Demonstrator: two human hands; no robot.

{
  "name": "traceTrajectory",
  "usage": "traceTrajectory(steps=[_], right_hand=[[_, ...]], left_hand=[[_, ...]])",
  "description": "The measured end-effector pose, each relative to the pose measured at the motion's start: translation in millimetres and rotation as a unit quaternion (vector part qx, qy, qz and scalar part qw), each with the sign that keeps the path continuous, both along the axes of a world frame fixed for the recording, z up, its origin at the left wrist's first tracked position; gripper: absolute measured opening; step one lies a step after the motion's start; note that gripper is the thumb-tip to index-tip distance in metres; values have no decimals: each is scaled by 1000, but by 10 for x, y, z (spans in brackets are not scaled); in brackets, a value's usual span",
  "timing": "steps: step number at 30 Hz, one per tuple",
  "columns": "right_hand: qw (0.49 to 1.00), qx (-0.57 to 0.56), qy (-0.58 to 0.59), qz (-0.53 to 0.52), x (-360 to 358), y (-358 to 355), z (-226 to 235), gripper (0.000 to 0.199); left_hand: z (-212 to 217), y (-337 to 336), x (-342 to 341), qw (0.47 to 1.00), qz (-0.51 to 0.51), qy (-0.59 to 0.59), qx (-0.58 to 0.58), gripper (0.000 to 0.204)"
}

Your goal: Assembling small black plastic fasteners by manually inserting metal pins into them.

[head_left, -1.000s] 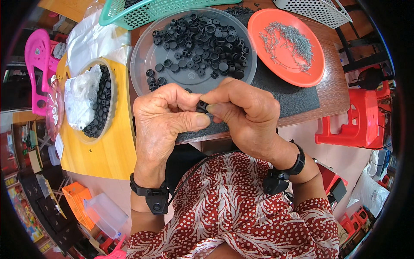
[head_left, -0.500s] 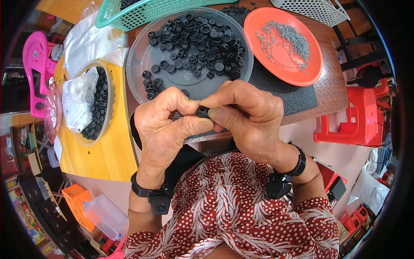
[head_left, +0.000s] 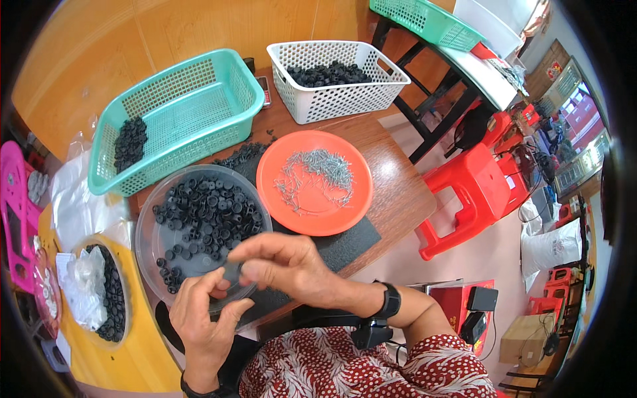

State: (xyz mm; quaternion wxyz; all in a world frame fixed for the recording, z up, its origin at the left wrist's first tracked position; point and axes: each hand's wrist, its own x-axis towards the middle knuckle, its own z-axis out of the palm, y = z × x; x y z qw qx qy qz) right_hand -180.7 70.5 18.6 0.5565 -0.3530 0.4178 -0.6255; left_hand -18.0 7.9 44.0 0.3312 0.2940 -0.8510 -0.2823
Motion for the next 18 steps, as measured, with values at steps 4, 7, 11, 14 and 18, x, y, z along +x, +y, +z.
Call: traceTrajectory(steps=[4,7,11,14,18], right_hand=[[975,45,191,-104,-472,-117,118,15],[909,-29,314,-274,-1013,-303,128,12],[739,-41,565,-365,-2026,-551,180,23],[680,10,633,-370,-2743,-759,168,26],[570,73,721,-388,-3222,-1000,220,37]], left_hand=[[0,-45,169,996,85,16,30,34],[-115,-132,276,973,167,102,119,22],[-102,-181,385,956,216,138,143,17],[-208,-263,346,960,201,137,141,16],[-206,-266,380,978,155,99,99,21]])
